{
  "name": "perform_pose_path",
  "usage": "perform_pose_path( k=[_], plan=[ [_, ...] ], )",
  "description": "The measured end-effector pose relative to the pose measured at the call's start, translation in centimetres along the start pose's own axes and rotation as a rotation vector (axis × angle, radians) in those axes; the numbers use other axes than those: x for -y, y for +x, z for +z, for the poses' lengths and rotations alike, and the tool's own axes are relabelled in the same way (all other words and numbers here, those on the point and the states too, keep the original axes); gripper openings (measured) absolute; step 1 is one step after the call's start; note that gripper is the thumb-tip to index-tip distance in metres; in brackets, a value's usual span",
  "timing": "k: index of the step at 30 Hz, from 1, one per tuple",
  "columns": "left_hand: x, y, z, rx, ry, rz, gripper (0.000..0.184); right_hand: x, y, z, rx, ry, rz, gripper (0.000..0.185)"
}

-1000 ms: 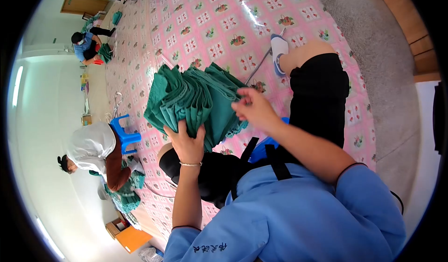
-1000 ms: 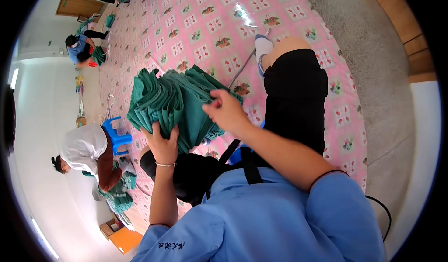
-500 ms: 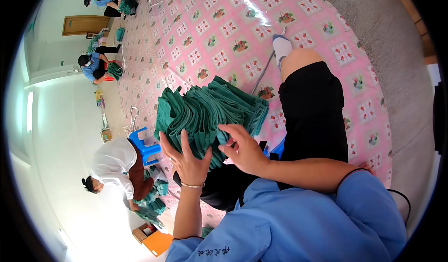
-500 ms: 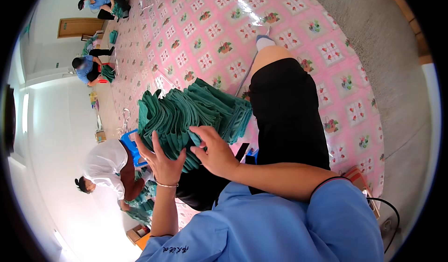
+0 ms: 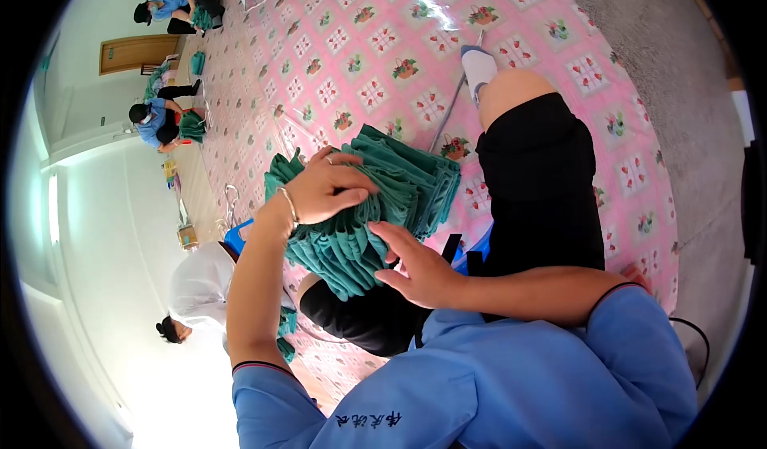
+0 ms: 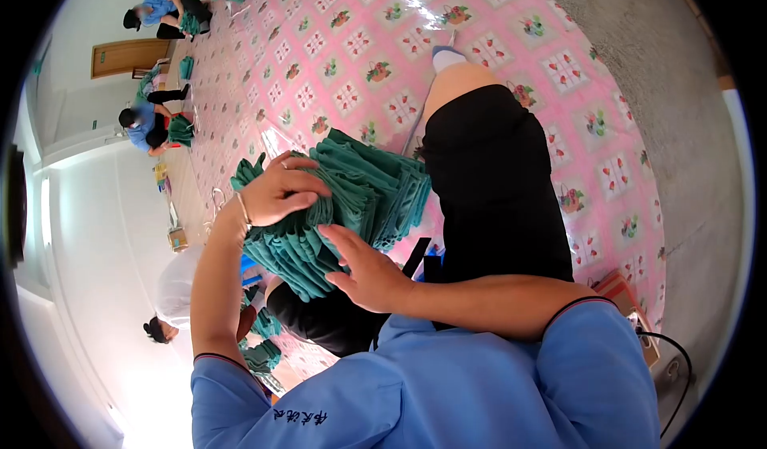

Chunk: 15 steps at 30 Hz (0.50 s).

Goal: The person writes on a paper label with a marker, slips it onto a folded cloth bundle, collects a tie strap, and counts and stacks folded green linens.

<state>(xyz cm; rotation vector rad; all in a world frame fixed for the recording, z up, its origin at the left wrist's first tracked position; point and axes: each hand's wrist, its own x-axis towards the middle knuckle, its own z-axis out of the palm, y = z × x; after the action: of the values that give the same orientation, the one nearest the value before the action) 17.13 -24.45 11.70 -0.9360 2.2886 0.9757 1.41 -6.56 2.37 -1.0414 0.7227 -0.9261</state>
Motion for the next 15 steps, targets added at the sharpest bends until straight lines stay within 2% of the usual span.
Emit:
perform_pose_path(
  k=[1, 4, 5, 8, 11, 15],
  plan=[
    [0.2, 0.1, 0.4, 0.008, 0.009, -0.028, 0.020, 0.0, -0.1, -0.3, 0.014, 0.043, 0.049, 0.067],
    [0.3, -0.1, 0.2, -0.010, 0.010, -0.032, 0.026, -1.4, -0.7, -1.3, -0.166, 0.266, 0.293, 0.066],
    [0.1, -0.3, 0.4, -0.043, 0.018, -0.026, 0.026, -1.8, -0.9, -1.6, -0.216, 0.225, 0.344, 0.065],
    [0.6, -0.3, 0.9, -0.090, -0.012, 0.054, 0.026, -3.1, -1.2, -1.2, -0.092, 0.044, 0.305, 0.063],
    [1.0, 0.0, 1.2, -0.127, -0.067, 0.149, 0.023, -1.8, -1.0, -1.1, 0.046, -0.003, 0.250, 0.063],
    [-0.3, 0.0, 1.0, 0.037, -0.008, -0.028, 0.022, -0.8, -1.1, -1.1, 0.117, -0.079, 0.276, 0.064]
  ],
)
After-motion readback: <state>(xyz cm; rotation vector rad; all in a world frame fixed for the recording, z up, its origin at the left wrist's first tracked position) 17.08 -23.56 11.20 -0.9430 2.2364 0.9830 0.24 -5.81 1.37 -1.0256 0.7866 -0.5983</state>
